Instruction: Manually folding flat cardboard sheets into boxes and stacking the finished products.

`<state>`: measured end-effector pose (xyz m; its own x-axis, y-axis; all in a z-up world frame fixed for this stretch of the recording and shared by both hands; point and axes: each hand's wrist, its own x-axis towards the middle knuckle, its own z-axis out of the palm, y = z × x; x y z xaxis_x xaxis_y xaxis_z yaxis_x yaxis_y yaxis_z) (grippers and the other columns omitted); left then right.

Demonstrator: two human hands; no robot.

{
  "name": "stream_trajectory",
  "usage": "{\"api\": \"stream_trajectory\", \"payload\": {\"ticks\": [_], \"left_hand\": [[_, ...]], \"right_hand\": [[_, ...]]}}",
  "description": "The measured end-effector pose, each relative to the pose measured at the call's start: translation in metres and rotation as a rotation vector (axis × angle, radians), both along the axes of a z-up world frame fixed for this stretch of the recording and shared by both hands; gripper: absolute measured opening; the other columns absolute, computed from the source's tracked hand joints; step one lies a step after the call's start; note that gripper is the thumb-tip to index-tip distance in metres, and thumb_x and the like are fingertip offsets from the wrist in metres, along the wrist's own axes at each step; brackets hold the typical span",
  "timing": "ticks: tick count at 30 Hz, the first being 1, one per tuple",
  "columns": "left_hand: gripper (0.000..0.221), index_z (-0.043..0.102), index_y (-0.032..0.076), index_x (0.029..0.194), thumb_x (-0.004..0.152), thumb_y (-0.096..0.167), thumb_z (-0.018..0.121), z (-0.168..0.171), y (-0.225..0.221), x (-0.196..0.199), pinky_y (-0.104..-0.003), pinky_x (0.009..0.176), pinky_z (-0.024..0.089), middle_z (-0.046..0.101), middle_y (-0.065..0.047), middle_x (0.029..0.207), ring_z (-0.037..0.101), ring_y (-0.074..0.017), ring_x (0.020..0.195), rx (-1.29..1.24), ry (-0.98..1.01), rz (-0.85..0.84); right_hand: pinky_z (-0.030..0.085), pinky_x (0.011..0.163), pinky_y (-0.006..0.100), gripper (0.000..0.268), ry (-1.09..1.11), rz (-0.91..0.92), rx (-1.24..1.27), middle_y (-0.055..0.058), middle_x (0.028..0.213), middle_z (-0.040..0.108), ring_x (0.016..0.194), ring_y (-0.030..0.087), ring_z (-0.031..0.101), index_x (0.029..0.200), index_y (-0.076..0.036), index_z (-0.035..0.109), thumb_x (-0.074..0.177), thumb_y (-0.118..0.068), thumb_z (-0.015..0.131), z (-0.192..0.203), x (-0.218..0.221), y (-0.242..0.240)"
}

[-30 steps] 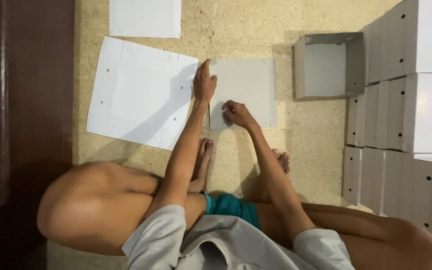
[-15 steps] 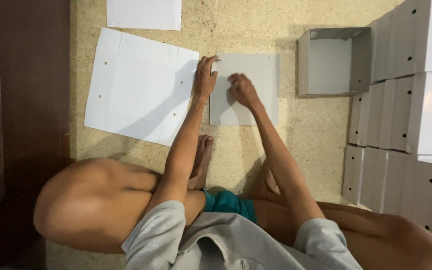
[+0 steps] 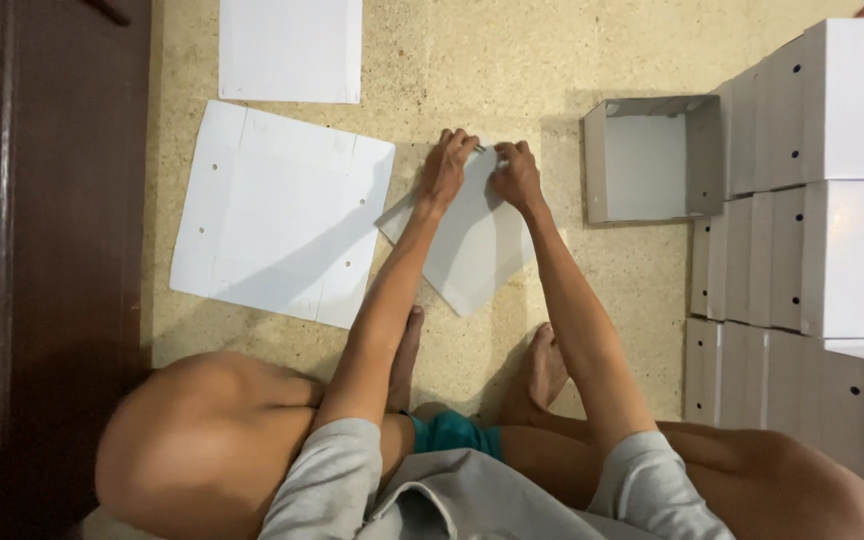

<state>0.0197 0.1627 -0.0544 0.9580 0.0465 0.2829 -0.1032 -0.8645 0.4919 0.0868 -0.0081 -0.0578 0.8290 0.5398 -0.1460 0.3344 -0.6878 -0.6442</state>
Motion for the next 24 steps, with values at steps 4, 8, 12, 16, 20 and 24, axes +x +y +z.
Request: {"api": "stream_trajectory", "payload": {"ticks": [4,8,12,16,20,24], "left_hand": [[0.028,0.059,0.01,0.099,0.081,-0.011,0.063,0.024,-0.019,-0.001,-0.036,0.068,0.055,0.049,-0.003,0.091,0.052,-0.0217,0.091,0.12,-0.069,-0.02],[0.023,0.055,0.013,0.095,0.083,-0.005,0.065,0.037,-0.035,0.005,-0.032,0.067,0.053,0.045,-0.001,0.09,0.048,-0.0182,0.09,0.273,-0.142,0.011],[0.021,0.056,0.013,0.096,0.085,-0.001,0.066,0.033,-0.052,0.012,-0.027,0.068,0.054,0.049,-0.001,0.089,0.053,-0.0168,0.087,0.296,-0.252,-0.022],[0.015,0.064,0.012,0.102,0.088,0.007,0.066,0.026,-0.074,0.014,-0.028,0.067,0.056,0.056,-0.003,0.089,0.061,-0.0181,0.085,0.177,-0.267,0.003],[0.019,0.063,0.01,0.109,0.095,0.023,0.062,0.05,-0.091,0.004,-0.03,0.069,0.057,0.056,-0.005,0.093,0.062,-0.0206,0.089,0.055,-0.246,0.014],[0.015,0.065,0.009,0.093,0.089,0.023,0.069,0.066,-0.105,0.007,-0.034,0.066,0.057,0.053,-0.003,0.084,0.063,-0.024,0.081,-0.122,-0.267,0.11]], "right_hand": [[0.052,0.076,0.05,0.036,0.128,-0.156,0.2,0.015,0.094,0.055,0.091,0.037,0.064,0.112,-0.002,0.061,0.077,-0.001,0.066,-0.013,0.0,-0.021],[0.046,0.071,0.039,0.022,0.366,-0.266,0.315,0.007,0.09,0.058,0.083,0.02,0.058,0.106,-0.009,0.071,0.087,-0.011,0.06,0.003,-0.003,-0.042],[0.044,0.064,0.031,0.024,0.568,-0.416,0.565,0.003,0.086,0.049,0.074,0.016,0.053,0.104,-0.009,0.069,0.084,-0.006,0.055,0.066,-0.027,-0.048],[0.047,0.091,0.042,0.033,0.639,-0.493,0.721,0.007,0.099,0.059,0.097,0.024,0.061,0.118,-0.008,0.063,0.086,-0.007,0.059,0.049,-0.028,-0.062],[0.048,0.076,0.036,0.033,0.619,-0.542,0.759,0.004,0.091,0.057,0.086,0.02,0.061,0.12,-0.009,0.062,0.089,-0.007,0.053,0.029,-0.027,-0.072],[0.051,0.076,0.035,0.026,0.661,-0.564,0.839,0.002,0.089,0.057,0.085,0.019,0.063,0.115,-0.011,0.062,0.09,-0.01,0.055,0.048,-0.033,-0.076]]}}
